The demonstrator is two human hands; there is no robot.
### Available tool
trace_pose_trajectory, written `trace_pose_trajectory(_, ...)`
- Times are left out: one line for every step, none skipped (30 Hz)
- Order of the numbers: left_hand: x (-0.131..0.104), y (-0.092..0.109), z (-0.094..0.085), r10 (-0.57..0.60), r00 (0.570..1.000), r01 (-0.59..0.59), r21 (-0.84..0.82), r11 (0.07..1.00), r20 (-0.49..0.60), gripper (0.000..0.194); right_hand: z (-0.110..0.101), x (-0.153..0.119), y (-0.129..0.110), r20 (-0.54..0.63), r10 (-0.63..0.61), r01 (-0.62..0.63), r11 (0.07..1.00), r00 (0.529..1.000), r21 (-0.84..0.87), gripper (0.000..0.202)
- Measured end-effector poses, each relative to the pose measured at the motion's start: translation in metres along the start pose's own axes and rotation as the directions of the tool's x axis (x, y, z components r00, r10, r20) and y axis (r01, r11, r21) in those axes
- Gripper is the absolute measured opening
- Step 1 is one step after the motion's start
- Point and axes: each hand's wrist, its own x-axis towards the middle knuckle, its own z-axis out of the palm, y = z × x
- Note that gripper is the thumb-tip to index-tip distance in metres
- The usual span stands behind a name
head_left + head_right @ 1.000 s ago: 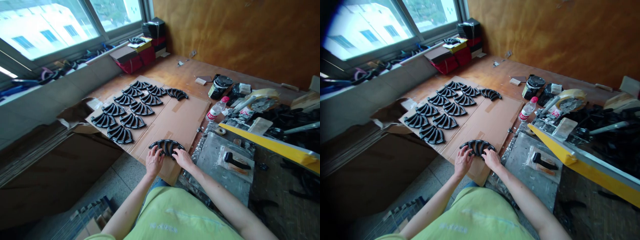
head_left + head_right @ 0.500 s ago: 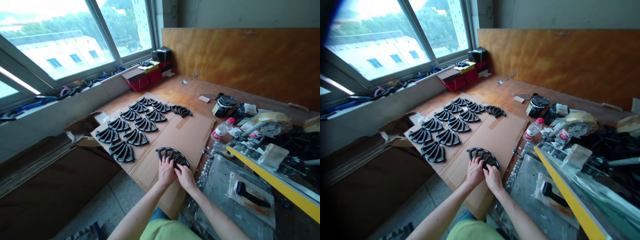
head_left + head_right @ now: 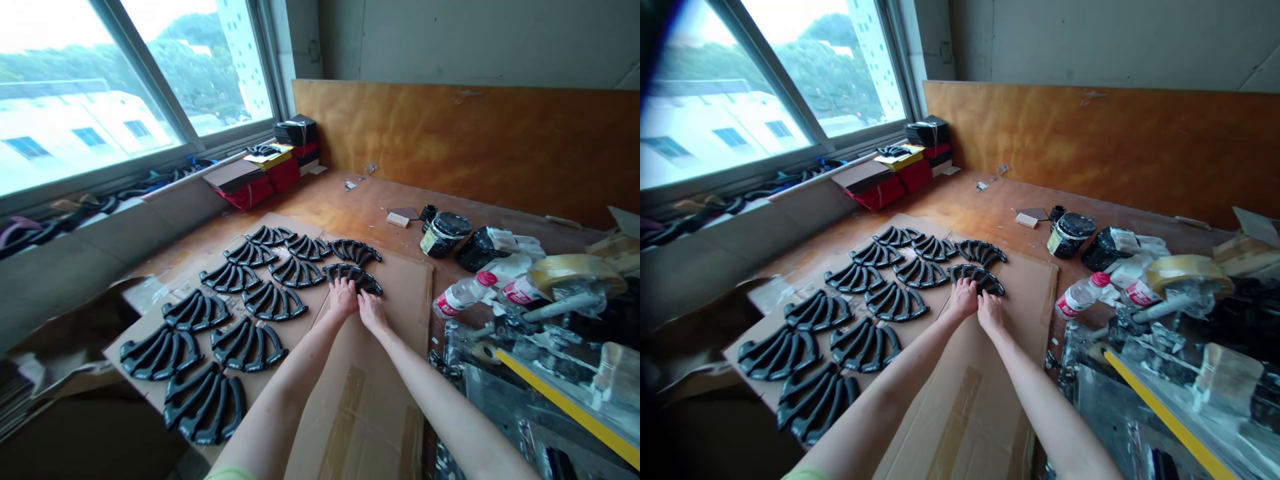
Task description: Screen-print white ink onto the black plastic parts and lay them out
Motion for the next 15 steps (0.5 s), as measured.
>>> trace_pose_trajectory(0.006, -0.006, 0.001, -0.034, 0.999, 0.034, 0.007, 0.999, -0.012, 0.03, 0.002, 0.009, -0.006, 0.013, -0.012, 0.012, 1.0, 1.0, 0.002, 0.044)
trace_pose_trajectory(0.01, -0.01, 0.002, -0.067, 0.997, 0.067, 0.013, 0.998, -0.024, 0.029, 0.004, 0.017, -0.012, 0.025, -0.022, 0.022, 1.0, 0.999, 0.013, 0.043)
trace_pose_trajectory(0.014, -0.014, 0.003, -0.095, 0.995, 0.096, 0.017, 0.995, -0.035, 0.029, 0.005, 0.024, -0.016, 0.034, -0.029, 0.027, 0.999, 0.999, 0.031, 0.043)
trace_pose_trajectory(0.016, -0.017, 0.004, -0.118, 0.992, 0.119, 0.02, 0.993, -0.043, 0.031, 0.005, 0.028, -0.02, 0.04, -0.031, 0.029, 0.998, 0.999, 0.052, 0.043)
trace_pose_trajectory(0.017, -0.019, 0.006, -0.133, 0.99, 0.134, 0.02, 0.991, -0.051, 0.035, 0.005, 0.029, -0.022, 0.042, -0.031, 0.028, 0.997, 0.999, 0.076, 0.042)
trace_pose_trajectory(0.016, -0.02, 0.008, -0.137, 0.989, 0.138, 0.013, 0.99, -0.062, 0.039, 0.003, 0.029, -0.023, 0.043, -0.031, 0.027, 0.995, 0.999, 0.101, 0.042)
trace_pose_trajectory(0.012, -0.021, 0.012, -0.128, 0.989, 0.129, 0.0, 0.992, -0.078, 0.046, 0.001, 0.025, -0.022, 0.042, -0.031, 0.026, 0.992, 0.999, 0.127, 0.042)
trace_pose_trajectory(0.006, -0.021, 0.016, -0.107, 0.989, 0.106, -0.018, 0.994, -0.103, 0.053, -0.002, 0.017, -0.019, 0.042, -0.031, 0.025, 0.988, 0.999, 0.154, 0.042)
trace_pose_trajectory(-0.002, -0.021, 0.021, -0.076, 0.988, 0.072, -0.04, 0.997, -0.135, 0.06, -0.006, 0.007, -0.016, 0.042, -0.036, 0.028, 0.983, 0.998, 0.182, 0.042)
trace_pose_trajectory(-0.012, -0.02, 0.026, -0.041, 0.984, 0.03, -0.065, 0.997, -0.171, 0.064, -0.011, -0.007, -0.011, 0.041, -0.05, 0.04, 0.977, 0.998, 0.211, 0.041)
trace_pose_trajectory(-0.023, -0.02, 0.031, -0.003, 0.978, -0.015, -0.087, 0.996, -0.207, 0.066, -0.017, -0.023, -0.005, 0.036, -0.075, 0.064, 0.968, 0.997, 0.242, 0.039)
trace_pose_trajectory(-0.036, -0.019, 0.037, 0.028, 0.972, -0.055, -0.107, 0.993, -0.235, 0.067, -0.024, -0.041, 0.001, 0.026, -0.107, 0.096, 0.957, 0.994, 0.273, 0.037)
trace_pose_trajectory(-0.049, -0.018, 0.041, 0.052, 0.966, -0.086, -0.124, 0.989, -0.253, 0.067, -0.033, -0.062, 0.008, 0.007, -0.139, 0.131, 0.945, 0.99, 0.3, 0.034)
trace_pose_trajectory(-0.062, -0.016, 0.045, 0.065, 0.963, -0.105, -0.14, 0.985, -0.26, 0.067, -0.042, -0.084, 0.017, -0.02, -0.164, 0.162, 0.933, 0.986, 0.322, 0.032)
trace_pose_trajectory(-0.074, -0.015, 0.048, 0.062, 0.964, -0.105, -0.154, 0.983, -0.258, 0.067, -0.053, -0.107, 0.027, -0.05, -0.176, 0.182, 0.922, 0.983, 0.341, 0.03)
